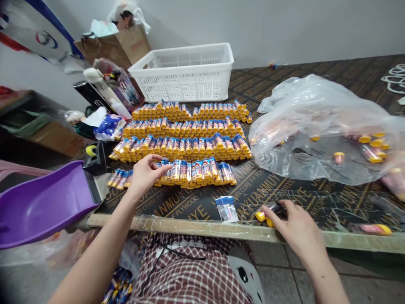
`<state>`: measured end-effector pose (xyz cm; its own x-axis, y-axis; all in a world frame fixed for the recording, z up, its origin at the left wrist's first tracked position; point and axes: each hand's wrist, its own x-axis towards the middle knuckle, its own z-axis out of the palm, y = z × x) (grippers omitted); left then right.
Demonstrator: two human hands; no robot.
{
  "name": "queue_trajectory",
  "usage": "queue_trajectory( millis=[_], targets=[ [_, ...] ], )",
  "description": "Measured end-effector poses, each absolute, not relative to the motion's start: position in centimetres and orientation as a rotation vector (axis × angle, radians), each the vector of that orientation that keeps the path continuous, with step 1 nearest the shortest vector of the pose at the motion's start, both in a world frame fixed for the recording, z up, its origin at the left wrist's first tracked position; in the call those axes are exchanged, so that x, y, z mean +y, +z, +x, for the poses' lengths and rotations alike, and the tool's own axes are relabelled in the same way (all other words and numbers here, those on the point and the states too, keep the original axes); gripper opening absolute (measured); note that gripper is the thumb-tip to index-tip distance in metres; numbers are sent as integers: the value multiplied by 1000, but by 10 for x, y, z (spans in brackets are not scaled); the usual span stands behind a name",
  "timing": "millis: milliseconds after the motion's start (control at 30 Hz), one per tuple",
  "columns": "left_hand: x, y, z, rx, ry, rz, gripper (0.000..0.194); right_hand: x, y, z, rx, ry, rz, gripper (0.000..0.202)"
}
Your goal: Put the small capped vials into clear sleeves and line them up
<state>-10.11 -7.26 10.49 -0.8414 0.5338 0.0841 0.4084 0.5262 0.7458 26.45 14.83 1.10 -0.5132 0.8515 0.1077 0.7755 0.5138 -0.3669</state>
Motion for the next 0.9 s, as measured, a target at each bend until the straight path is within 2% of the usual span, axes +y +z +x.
queue_trajectory(
  millis=[100, 233, 333, 400, 467, 567, 667, 800, 900],
  targets=[
    [-66, 102, -104, 2688, 1032, 905, 40, 129, 12, 241, -2601, 511, -1264, 46],
    [-63, 106, -71, 2820, 1268, 939, 31, 116, 10, 216, -2539, 527, -1075, 39],
    [-54, 96, -26, 2515, 1381, 1074, 24, 117, 8, 206, -2467, 624, -985, 37],
    [-44, 79, 3, 2200, 1219, 1197, 18, 120, 8, 203, -2439, 663, -973, 38],
    [-32, 59, 24, 2139, 984, 1267, 14, 122, 11, 202, -2428, 659, -977, 39],
    [-19, 39, 36, 2220, 752, 1298, 12, 121, 19, 204, -2420, 580, -1001, 37],
    [-15, 35, 34, 2243, 748, 1266, 5, 112, 27, 206, -2480, 372, -1050, 40],
    [-18, 38, 31, 2226, 762, 1275, 12, 99, 29, 199, -2622, 145, -1054, 55],
    [-20, 38, 32, 2249, 705, 1329, 14, 95, 27, 190, -2667, 127, -1067, 56]
  ],
)
